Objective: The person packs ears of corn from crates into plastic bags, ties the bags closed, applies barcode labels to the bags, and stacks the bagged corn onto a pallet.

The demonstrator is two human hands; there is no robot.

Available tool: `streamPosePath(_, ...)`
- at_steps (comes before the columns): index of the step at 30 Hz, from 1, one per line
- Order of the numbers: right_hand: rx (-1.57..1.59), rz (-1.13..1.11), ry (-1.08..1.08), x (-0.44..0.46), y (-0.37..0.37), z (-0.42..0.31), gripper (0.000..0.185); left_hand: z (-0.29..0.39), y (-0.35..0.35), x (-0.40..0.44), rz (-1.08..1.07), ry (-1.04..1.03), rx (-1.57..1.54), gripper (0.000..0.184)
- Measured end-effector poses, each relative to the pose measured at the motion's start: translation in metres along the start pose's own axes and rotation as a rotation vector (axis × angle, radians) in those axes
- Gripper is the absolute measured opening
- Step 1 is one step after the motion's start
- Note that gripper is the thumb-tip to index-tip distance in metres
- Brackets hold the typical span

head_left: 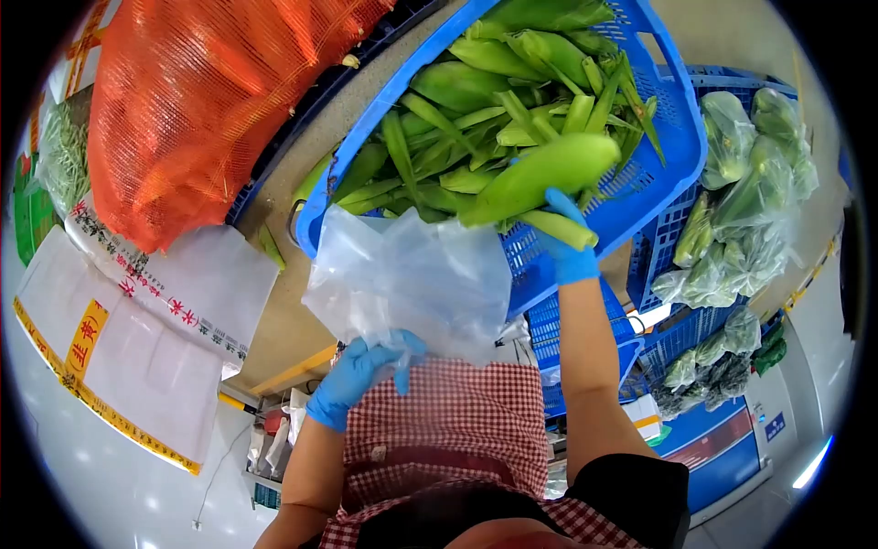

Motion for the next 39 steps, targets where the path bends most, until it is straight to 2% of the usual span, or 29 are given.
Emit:
streamPosePath(2, -0.521, -0.065, 0.2, -0.029, -0.037, -0.037, 0.052, 0.007, 0.005, 0.001, 0.087, -0.001, -0.008, 0.025)
streamPosePath(6, -0.872, -0.236, 0.486, -0.077, -0.103, -0.061, 0.056, 0.031, 0.004, -0.012, 0.108, -0.069, 0.005, 0.026)
streamPosePath(9, -0.871, -0.482, 0.065, -0.103, -0.111, -0.019, 0.05, 0.052, -0.005, -0.016, 0.158, -0.164, -0.067, 0.029)
streamPosePath(12, -0.69, -0.535, -0.322, -0.13, -0.13, 0.036, 0.048, 0.062, -0.013, -0.017, 0.106, -0.197, -0.202, 0.036)
streamPosePath(14, -0.836, -0.611, -0.373, -0.123, -0.123, 0.071, 0.048, 0.07, -0.013, -0.014, 0.173, -0.203, -0.156, 0.034)
streamPosePath(15, -1.065, -0.68, -0.288, -0.11, -0.109, 0.084, 0.047, 0.073, -0.012, -0.012, 0.207, -0.209, -0.134, 0.033)
streamPosePath(16, -1.255, -0.64, -0.216, -0.1, -0.108, 0.088, 0.041, 0.072, -0.012, -0.009, 0.22, -0.184, -0.125, 0.034)
streamPosePath(19, -1.637, -0.78, -0.242, -0.049, -0.083, 0.065, 0.036, 0.063, -0.009, 0.001, 0.224, -0.145, -0.123, 0.036)
streamPosePath(20, -1.58, -0.395, -0.319, -0.016, -0.102, 0.023, 0.034, 0.06, -0.008, 0.005, 0.202, -0.161, -0.138, 0.037)
streamPosePath(22, -1.216, -0.218, 0.47, 0.065, -0.13, -0.066, 0.043, 0.055, -0.006, 0.009, 0.235, -0.117, -0.082, 0.043)
streamPosePath(23, -1.444, -0.169, 1.002, 0.073, -0.158, -0.102, 0.061, 0.047, -0.006, 0.012, 0.204, -0.083, 0.013, 0.044)
streamPosePath(24, -1.923, -0.075, 1.309, 0.112, -0.157, -0.12, 0.075, 0.037, -0.004, 0.016, 0.173, -0.048, 0.107, 0.044)
streamPosePath(25, -1.864, -0.049, 1.014, 0.163, -0.135, -0.138, 0.075, 0.029, -0.002, 0.018, 0.143, -0.014, 0.205, 0.044)
streamPosePath(26, -1.948, 0.137, 0.856, 0.183, -0.124, -0.146, 0.075, 0.029, -0.008, 0.02, 0.103, -0.037, 0.204, 0.043)
streamPosePath(29, -2.198, -0.048, 0.925, 0.153, -0.14, -0.129, 0.07, 0.032, -0.014, 0.026, 0.068, -0.138, 0.109, 0.043)
streamPosePath(33, -1.943, -0.275, 1.168, 0.049, -0.174, -0.119, 0.067, 0.032, -0.017, 0.028, -0.021, -0.077, 0.03, 0.046)
streamPosePath(34, -1.726, -0.284, 1.113, 0.021, -0.178, -0.128, 0.063, 0.034, -0.013, 0.026, 0.019, -0.087, 0.001, 0.046)
streamPosePath(36, -1.346, -0.148, 0.792, -0.018, -0.146, -0.149, 0.058, 0.041, -0.009, 0.028, 0.093, -0.11, -0.057, 0.046)
streamPosePath(39, -1.041, -0.221, 0.546, -0.083, -0.143, -0.127, 0.068, 0.049, -0.003, 0.029, 0.101, -0.157, -0.021, 0.046)
Point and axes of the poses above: each hand's wrist, its own x-axis towards the middle knuckle, its own y-axis out of the back of the hand, z = x × y, the point moved 9 cm from there along x, towards the middle knuckle, and after that the axes turned 15 degrees about x, right-handed, at the moved point
